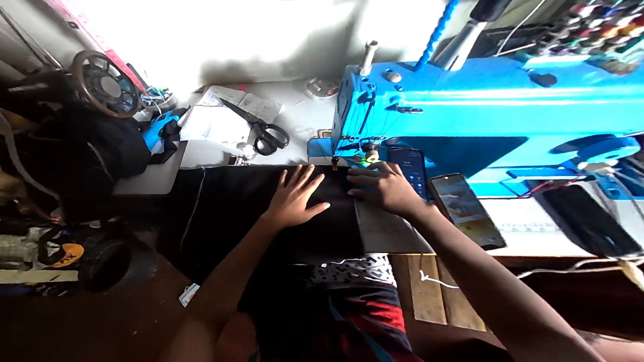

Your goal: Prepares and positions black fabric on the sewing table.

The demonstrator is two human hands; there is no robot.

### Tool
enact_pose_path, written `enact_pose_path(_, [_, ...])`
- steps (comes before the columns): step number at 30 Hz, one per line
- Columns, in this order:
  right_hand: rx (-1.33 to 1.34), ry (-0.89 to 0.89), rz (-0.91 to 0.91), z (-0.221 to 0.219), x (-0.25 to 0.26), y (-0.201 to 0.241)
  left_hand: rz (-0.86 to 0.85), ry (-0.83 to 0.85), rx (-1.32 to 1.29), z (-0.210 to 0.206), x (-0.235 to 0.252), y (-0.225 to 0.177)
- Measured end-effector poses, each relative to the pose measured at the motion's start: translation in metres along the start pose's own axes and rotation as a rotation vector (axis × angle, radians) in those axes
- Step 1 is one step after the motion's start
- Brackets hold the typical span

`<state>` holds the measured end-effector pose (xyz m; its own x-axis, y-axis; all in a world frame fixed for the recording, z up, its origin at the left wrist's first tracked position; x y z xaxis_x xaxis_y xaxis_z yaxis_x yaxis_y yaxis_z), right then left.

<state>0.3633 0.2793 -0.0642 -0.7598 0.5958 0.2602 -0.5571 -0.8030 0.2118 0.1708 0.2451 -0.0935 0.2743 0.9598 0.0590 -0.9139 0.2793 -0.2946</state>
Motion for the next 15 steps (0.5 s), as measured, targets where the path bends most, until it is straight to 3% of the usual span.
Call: enact_pose_path(15, [-0.048,-0.007,-0.044,0.006,-0.018,0.000,-0.054,0.056,0.002,-0.005,0.003,-0.019])
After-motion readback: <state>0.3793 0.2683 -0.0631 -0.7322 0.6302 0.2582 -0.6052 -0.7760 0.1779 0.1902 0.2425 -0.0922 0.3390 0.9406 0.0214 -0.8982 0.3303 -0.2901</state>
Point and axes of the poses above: each hand's wrist, its own x-axis towards the middle knuckle, its own z-axis out of the back of the hand, y = z × x, the point moved 8 cm from there along x, towards the middle knuckle, and after that the axes turned 10 degrees about z, right-handed, at the moved point
